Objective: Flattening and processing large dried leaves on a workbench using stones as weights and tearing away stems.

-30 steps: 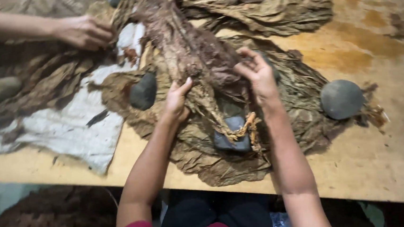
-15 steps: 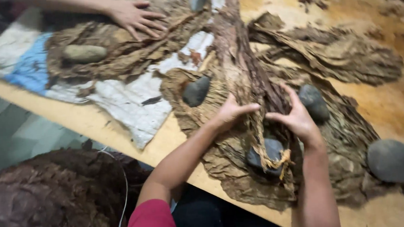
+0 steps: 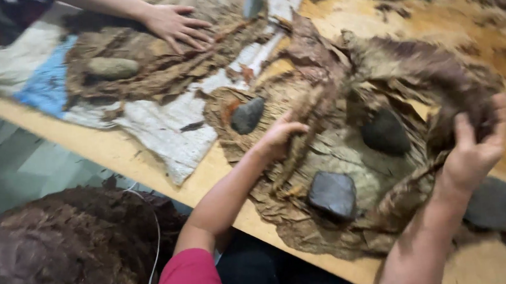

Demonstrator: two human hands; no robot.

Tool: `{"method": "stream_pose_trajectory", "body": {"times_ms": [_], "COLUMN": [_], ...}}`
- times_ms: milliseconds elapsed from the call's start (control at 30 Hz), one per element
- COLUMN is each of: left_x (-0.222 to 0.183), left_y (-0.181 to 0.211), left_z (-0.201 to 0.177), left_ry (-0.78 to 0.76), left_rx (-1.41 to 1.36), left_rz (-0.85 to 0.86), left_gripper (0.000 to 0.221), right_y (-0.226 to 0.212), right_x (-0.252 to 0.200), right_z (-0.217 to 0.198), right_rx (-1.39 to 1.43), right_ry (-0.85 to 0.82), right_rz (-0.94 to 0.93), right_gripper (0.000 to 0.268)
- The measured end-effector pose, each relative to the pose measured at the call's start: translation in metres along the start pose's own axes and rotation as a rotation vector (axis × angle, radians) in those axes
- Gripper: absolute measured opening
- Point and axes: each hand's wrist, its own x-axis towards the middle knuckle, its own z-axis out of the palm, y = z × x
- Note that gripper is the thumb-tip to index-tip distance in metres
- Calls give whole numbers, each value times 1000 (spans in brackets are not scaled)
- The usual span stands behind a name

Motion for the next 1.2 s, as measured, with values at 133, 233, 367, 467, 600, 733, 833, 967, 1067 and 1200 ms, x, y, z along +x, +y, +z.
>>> {"method": "stream_pose_trajectory", "body": {"times_ms": [133,233,367,467,600,733,833,967,1067,1200], "left_x": [22,24,6,14,-3,-36,-22,6,7,4], "left_y": [-18,-16,3,1,28,69,62,34,20,-2], "left_z": [-22,-25,1,-3,10,37,3,-10,-1,24], "left_ry": [41,220,291,302,118,244,292,463,370,75], "left_rx": [-21,-21,132,160,-121,-164,-107,-186,-83,-105], "left_rz": [228,184,61,19,205,377,478,480,388,399], "left_gripper": [73,85,75,111,53,74,66,50,48,65], "right_y": [53,84,116,93,75,-22,66,30,-54,-72], "right_x": [11,1,-1,-1,12,31,48,31,-11,-52], "right_z": [-50,-74,-80,-62,-47,5,5,64,95,114], "right_rx": [42,-18,127,505,766,641,781,306,166,69], "right_ry": [477,863,772,883,1094,835,266,-74,-365,-825], "right_rz": [-364,-189,-96,250,304,391,221,483,429,439], "right_gripper": [33,44,47,74,62,68,101,97,20,39]}}
